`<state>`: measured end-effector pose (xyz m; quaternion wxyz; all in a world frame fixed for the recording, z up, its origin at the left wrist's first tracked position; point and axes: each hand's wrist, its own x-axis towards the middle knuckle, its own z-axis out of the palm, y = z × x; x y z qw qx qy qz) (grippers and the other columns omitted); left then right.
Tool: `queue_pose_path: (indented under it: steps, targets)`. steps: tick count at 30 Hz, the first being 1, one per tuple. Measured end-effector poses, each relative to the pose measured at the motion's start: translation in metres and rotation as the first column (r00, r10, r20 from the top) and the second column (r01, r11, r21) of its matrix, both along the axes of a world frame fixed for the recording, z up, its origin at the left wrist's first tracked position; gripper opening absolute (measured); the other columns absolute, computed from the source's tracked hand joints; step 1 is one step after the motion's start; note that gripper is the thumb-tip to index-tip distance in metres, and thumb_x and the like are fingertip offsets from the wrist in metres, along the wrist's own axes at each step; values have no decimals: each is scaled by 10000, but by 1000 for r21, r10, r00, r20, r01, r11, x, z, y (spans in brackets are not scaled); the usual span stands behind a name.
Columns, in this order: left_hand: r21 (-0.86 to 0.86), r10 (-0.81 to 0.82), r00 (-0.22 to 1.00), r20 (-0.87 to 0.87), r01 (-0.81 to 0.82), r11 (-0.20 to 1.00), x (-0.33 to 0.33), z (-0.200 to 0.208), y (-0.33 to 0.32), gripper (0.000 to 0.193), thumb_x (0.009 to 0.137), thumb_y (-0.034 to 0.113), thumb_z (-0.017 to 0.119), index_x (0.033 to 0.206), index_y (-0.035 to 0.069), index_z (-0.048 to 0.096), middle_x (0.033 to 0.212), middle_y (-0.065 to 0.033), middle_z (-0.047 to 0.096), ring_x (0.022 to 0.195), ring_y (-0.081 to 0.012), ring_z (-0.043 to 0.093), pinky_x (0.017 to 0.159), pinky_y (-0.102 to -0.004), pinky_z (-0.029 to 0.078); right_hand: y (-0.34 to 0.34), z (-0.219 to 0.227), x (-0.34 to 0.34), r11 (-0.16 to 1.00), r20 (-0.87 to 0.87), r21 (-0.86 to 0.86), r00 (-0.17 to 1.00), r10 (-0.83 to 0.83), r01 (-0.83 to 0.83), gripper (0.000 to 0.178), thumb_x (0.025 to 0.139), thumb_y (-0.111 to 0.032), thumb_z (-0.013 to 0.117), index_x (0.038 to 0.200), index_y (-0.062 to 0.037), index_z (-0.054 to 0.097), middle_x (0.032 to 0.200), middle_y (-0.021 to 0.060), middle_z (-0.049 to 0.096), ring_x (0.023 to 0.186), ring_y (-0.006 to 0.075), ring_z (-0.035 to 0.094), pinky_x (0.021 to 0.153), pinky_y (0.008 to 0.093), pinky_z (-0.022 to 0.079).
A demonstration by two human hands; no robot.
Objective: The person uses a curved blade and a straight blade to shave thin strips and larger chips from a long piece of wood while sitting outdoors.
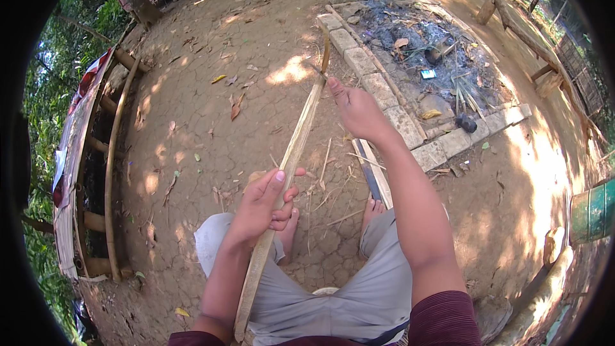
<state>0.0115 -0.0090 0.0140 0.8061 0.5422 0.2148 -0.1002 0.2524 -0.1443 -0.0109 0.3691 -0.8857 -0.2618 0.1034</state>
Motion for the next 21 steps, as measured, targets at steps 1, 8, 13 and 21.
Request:
queue_pose_path:
  steps: [1, 8, 13, 21]
  targets:
    - [-16, -2, 1000, 0, 2, 1000, 0, 4, -1, 447, 1079, 366, 405, 1359, 34, 511, 840, 18, 434, 543, -31, 310, 450, -198, 248, 1, 3, 1, 1000, -1, 1, 1000, -19, 19, 802, 985, -685, 312, 827, 39, 619, 720, 247, 617, 719, 418, 596, 723, 489, 466]
    - [-23, 67, 994, 90, -66, 998, 7, 0, -1, 459, 1081, 367, 390, 1364, 17, 481, 827, 2, 456, 529, -41, 356, 428, -201, 306, 5, 9, -29, 1000, 141, -6, 990, 29, -29, 708, 996, -643, 348, 857, 4, 600, 694, 244, 615, 730, 437, 621, 690, 514, 468]
    - [-80, 150, 982, 116, -142, 987, 7, -6, 2, 382, 1081, 352, 392, 1252, 33, 513, 826, -12, 475, 521, -52, 387, 416, -205, 327, 10, 28, -83, 962, 156, -154, 956, 250, -226, 609, 993, -597, 410, 841, -34, 587, 677, 205, 635, 662, 432, 632, 605, 514, 480]
    - [-74, 190, 980, 65, -185, 980, 7, -12, 4, 237, 1088, 275, 376, 1093, 74, 501, 831, -15, 492, 510, -54, 352, 408, -208, 282, 8, 17, -110, 940, 384, -170, 859, 338, -295, 485, 962, -521, 525, 813, -63, 579, 612, 175, 631, 581, 394, 645, 514, 490, 494]
